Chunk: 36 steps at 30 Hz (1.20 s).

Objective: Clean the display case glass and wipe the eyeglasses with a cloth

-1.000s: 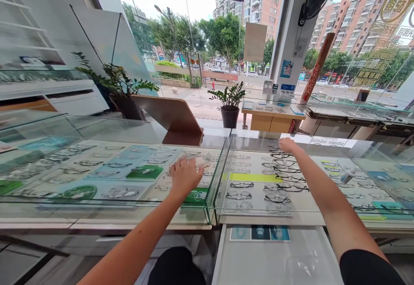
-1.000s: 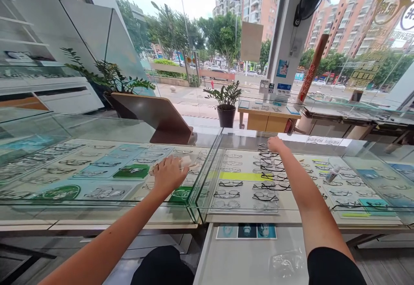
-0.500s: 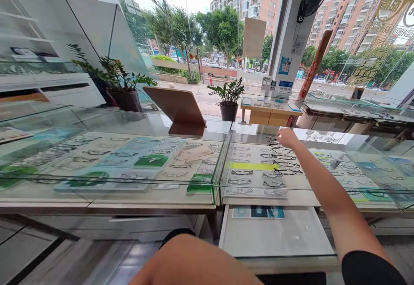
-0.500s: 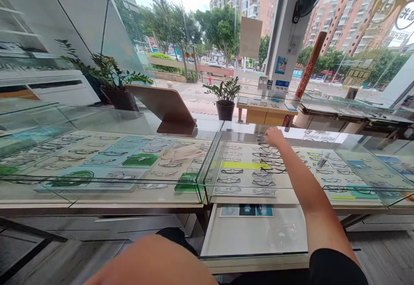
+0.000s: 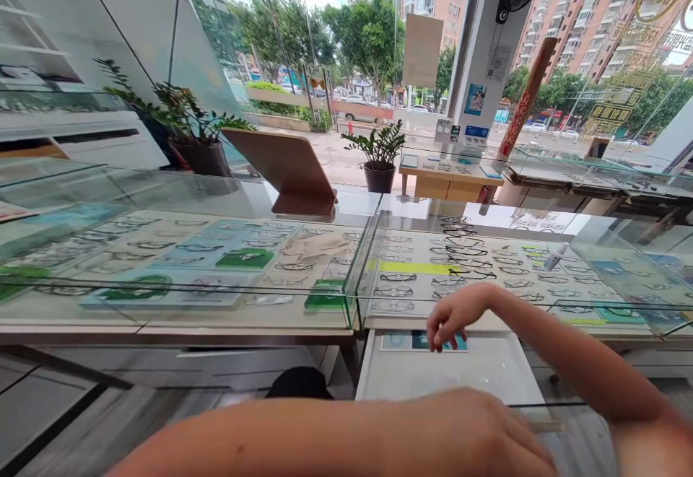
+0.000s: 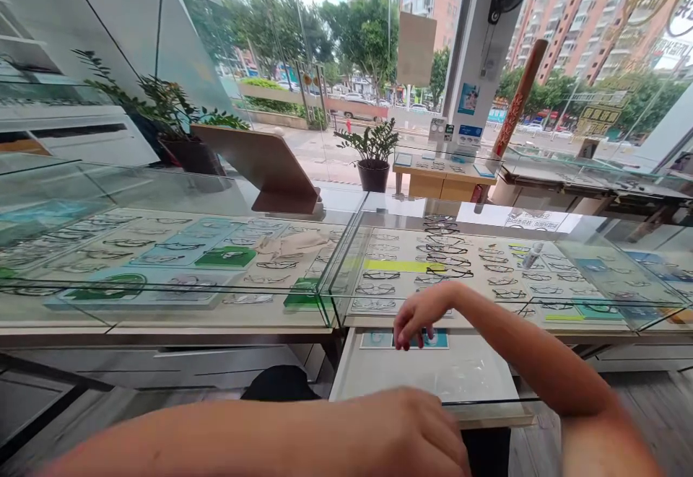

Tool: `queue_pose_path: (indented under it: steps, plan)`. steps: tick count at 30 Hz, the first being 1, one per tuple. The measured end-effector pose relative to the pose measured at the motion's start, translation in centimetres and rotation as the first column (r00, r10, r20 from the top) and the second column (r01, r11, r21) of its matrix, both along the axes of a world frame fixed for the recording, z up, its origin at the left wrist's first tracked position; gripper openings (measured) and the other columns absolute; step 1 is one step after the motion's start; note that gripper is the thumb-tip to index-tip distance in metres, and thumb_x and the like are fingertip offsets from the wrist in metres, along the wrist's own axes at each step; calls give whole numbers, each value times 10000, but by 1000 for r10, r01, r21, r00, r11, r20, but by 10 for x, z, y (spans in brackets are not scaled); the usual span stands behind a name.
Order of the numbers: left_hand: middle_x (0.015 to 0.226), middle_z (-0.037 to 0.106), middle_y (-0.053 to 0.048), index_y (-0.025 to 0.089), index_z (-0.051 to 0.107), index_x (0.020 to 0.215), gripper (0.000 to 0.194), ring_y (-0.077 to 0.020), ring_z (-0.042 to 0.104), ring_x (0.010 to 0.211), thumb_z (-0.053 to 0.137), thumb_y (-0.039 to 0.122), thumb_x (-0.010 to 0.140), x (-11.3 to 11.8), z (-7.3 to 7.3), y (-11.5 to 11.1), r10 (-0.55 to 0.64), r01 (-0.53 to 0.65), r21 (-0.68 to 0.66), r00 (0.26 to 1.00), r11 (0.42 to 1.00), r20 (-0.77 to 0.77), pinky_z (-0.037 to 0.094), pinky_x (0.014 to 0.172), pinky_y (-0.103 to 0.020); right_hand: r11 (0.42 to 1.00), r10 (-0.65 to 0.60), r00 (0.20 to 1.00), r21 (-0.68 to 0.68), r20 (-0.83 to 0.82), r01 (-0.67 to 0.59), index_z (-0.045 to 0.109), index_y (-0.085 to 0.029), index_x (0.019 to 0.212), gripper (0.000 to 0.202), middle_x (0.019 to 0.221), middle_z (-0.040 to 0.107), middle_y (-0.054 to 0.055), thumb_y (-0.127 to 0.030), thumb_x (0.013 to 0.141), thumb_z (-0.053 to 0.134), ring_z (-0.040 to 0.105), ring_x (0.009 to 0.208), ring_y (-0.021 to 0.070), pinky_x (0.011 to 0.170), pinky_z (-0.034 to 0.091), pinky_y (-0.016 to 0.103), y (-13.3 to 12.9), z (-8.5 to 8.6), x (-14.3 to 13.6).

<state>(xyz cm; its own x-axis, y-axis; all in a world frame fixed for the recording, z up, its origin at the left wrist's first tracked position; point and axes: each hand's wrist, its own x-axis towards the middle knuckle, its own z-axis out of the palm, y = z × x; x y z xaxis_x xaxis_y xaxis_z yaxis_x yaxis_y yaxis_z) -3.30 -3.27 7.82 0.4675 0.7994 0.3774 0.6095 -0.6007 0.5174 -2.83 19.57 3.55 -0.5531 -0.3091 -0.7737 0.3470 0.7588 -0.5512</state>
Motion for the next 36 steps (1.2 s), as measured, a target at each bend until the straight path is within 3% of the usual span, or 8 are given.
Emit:
queue_pose_path:
  steps: [2, 3, 6, 10, 13, 24, 29, 36]
  plan:
    - [941, 783, -44, 244, 729, 967, 275, -160, 730, 886, 509, 393, 1039, -49, -13, 0, 198, -197, -34, 980, 980, 28, 579, 817, -264, 967, -4, 993, 255, 117, -26, 782, -194, 938, 136, 931, 788, 23, -282, 905, 684, 757, 759, 161, 710, 614, 284, -15, -39, 15]
    - [929, 777, -59, 218, 722, 954, 307, -176, 720, 881, 473, 372, 1050, -80, -22, -2, 392, -390, -48, 920, 919, 14, 574, 831, -293, 943, -19, 994, 331, 110, -19, 781, -167, 896, 114, 905, 789, 55, -265, 865, 733, 769, 777, 203, 724, 623, 323, -16, -56, 21]
    - [1159, 765, -136, 176, 740, 1056, 376, -275, 697, 1112, 444, 403, 1004, -180, -55, -11, 834, -836, 69, 532, 545, -144, 540, 1024, -428, 804, -55, 994, 586, -91, 98, 780, -139, 999, 170, 1042, 784, 169, -208, 865, 700, 760, 1060, 330, 887, 606, 425, 4, -87, 30]
    - [1595, 500, -251, 110, 591, 1451, 604, -415, 431, 1514, 511, 435, 949, -275, -93, -28, 938, -982, 155, 50, 109, -343, 365, 1223, -594, 638, -6, 924, 710, -381, 297, 654, -126, 1367, 481, 1503, 583, 255, -229, 897, 659, 508, 1457, 389, 1139, 461, 464, 41, -99, 27]
    - [1643, 417, -290, 67, 553, 1493, 684, -457, 369, 1547, 465, 503, 974, -301, -108, -36, 890, -995, 56, -94, -77, -445, 348, 1221, -619, 600, 42, 876, 713, -481, 363, 577, -111, 1460, 639, 1623, 459, 247, -259, 856, 722, 416, 1515, 386, 1209, 380, 466, 55, -110, 22]
    - [1646, 445, -234, 113, 518, 1539, 716, -419, 419, 1520, 355, 546, 992, -303, -120, -39, 868, -995, 38, -96, -88, -488, 337, 1241, -582, 588, 132, 816, 707, -563, 392, 736, -121, 1202, 367, 1399, 651, 205, -261, 865, 698, 550, 1343, 336, 1118, 411, 398, 68, -148, 13]
    - [1632, 468, -229, 122, 545, 1519, 705, -423, 444, 1504, 366, 546, 985, -302, -121, -38, 878, -995, 47, -98, -86, -469, 368, 1223, -588, 578, 157, 808, 716, -569, 392, 757, -86, 1142, 319, 1325, 675, 223, -222, 864, 677, 574, 1290, 347, 1085, 421, 415, 68, -150, 13]
    - [1612, 491, -237, 108, 562, 1502, 710, -421, 454, 1495, 363, 547, 981, -304, -125, -38, 881, -994, 73, -101, -75, -463, 388, 1211, -574, 632, 160, 804, 685, -574, 363, 766, -71, 1089, 278, 1291, 681, 240, -182, 871, 634, 572, 1274, 373, 1078, 418, 450, 55, -135, 20]
